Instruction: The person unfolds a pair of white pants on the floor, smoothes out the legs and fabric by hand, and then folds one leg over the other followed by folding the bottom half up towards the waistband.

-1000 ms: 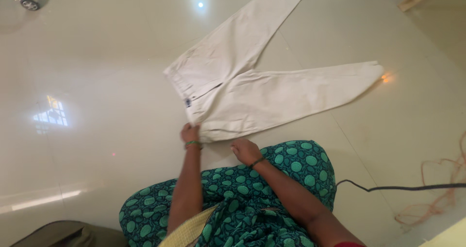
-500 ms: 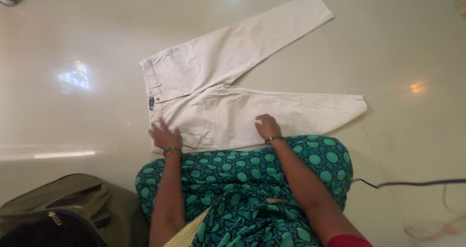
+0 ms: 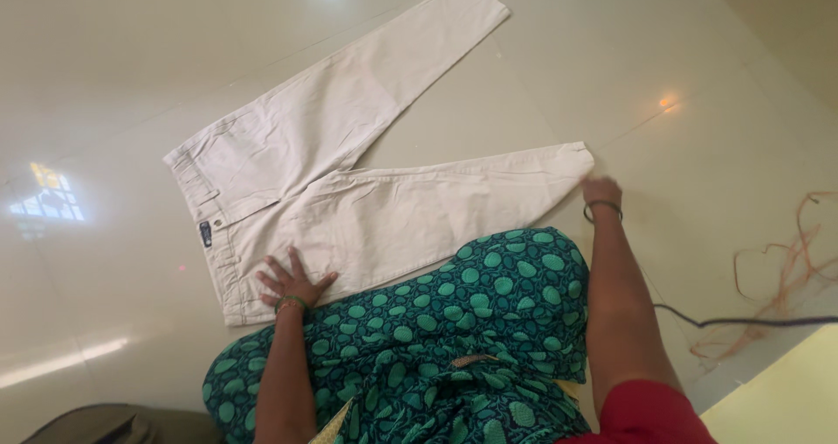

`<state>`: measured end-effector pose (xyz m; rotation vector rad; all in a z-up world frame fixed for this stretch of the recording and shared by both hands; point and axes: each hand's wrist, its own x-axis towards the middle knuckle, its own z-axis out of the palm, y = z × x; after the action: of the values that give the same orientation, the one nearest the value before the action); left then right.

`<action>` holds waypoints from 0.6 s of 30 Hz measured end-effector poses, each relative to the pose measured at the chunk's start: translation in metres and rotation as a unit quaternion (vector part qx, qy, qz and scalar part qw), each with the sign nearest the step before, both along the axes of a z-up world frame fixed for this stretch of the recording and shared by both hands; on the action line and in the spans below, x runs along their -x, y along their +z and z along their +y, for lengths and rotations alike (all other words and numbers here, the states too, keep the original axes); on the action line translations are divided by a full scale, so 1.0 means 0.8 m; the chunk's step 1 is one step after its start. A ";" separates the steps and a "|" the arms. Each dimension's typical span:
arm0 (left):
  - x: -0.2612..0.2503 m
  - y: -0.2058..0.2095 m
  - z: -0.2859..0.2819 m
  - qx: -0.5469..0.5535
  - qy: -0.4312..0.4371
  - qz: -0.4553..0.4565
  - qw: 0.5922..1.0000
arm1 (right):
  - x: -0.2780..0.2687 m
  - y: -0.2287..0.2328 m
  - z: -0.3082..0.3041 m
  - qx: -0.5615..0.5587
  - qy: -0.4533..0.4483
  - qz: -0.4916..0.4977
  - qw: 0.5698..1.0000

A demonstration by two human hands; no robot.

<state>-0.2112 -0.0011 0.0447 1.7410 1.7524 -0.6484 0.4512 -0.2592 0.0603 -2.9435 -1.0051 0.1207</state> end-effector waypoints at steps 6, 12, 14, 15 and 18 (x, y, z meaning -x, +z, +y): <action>-0.002 0.002 0.001 0.024 -0.003 0.022 0.999 | 0.083 -0.027 -0.003 -0.149 -0.149 0.319 0.924; 0.001 -0.001 0.002 0.031 -0.007 0.020 0.999 | 0.080 0.010 0.037 -0.341 -0.109 0.458 0.813; 0.002 -0.001 0.003 0.025 -0.005 0.021 0.999 | 0.089 0.039 0.058 -0.387 -0.065 0.565 0.726; 0.002 -0.002 0.002 0.021 -0.006 0.023 0.999 | 0.097 0.050 0.071 -0.372 -0.022 0.583 0.722; 0.001 -0.003 0.002 0.016 -0.005 0.018 1.000 | 0.115 0.059 0.123 -0.136 0.351 0.297 0.878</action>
<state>-0.2122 0.0005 0.0423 1.7262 1.7497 -0.7133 0.3592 -0.1608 0.1075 -1.9408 -1.7011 0.7618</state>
